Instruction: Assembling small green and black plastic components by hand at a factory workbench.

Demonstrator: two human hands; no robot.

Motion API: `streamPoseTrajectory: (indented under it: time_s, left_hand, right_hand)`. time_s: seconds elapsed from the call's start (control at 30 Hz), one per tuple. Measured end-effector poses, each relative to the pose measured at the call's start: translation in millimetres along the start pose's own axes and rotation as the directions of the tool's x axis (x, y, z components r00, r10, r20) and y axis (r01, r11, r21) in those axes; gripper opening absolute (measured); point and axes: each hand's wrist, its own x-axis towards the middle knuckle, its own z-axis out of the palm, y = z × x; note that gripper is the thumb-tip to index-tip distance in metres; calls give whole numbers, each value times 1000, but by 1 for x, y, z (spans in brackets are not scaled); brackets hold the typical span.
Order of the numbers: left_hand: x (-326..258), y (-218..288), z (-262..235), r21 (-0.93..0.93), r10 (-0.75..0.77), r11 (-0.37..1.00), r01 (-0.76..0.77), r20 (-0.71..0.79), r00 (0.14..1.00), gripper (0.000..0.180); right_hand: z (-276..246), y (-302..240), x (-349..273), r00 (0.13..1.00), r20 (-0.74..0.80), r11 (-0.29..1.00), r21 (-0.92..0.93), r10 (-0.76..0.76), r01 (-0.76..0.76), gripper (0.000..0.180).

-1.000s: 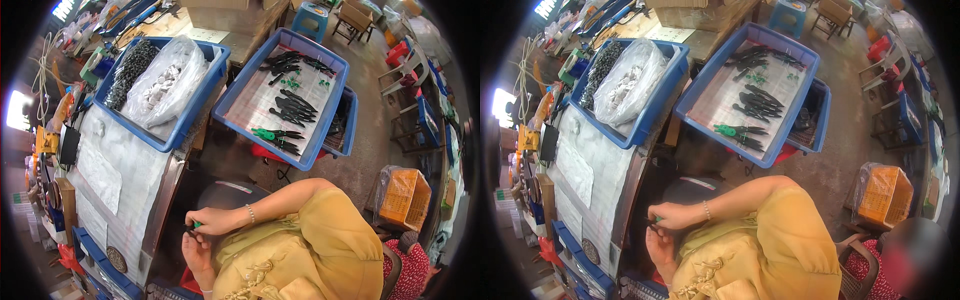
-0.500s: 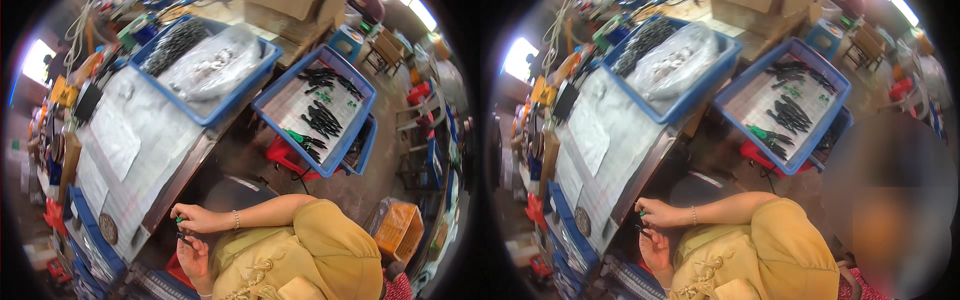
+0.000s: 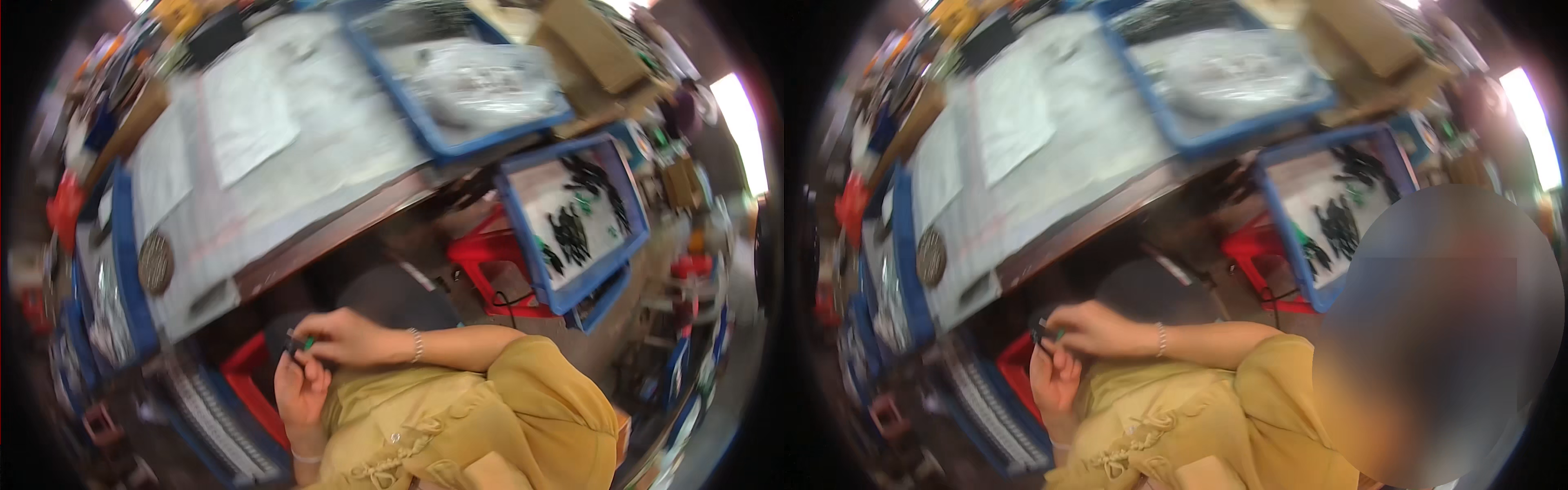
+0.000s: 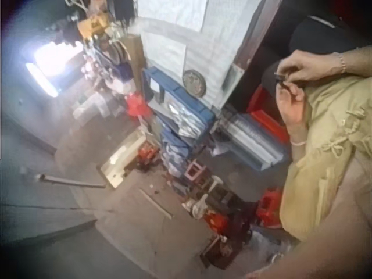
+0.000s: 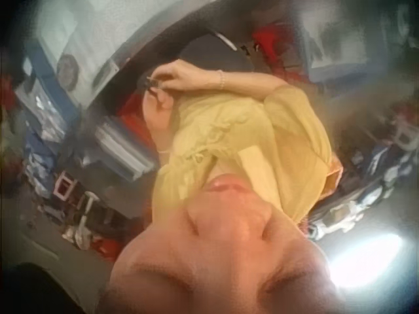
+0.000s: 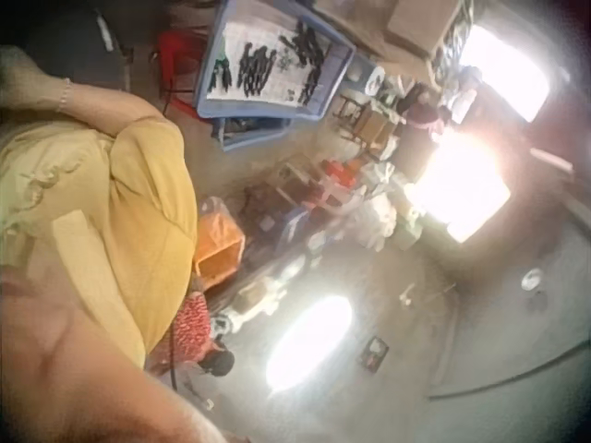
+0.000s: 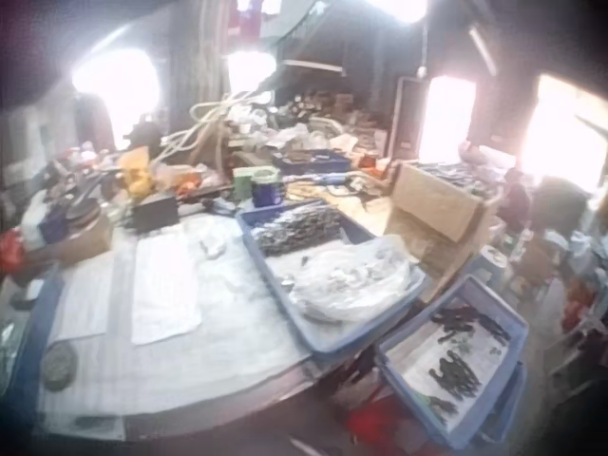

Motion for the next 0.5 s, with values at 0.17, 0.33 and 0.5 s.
streamPoseTrajectory:
  time_s: [0.17,0.33,0.5]
  left_hand:
    - [16,0,9,-262,-130,958,118,-29,991,21]
    - [12,-6,-3,-452,-132,885,106,-26,991,20]
    - [19,-7,-17,-576,-174,800,166,42,984,23]
  right_hand:
    - [-23,-40,-4,985,26,977,-134,173,-168,19]
    - [-17,-58,-12,973,18,971,-77,228,-227,24]
    - [-19,-51,-10,965,144,945,-275,221,-176,24]
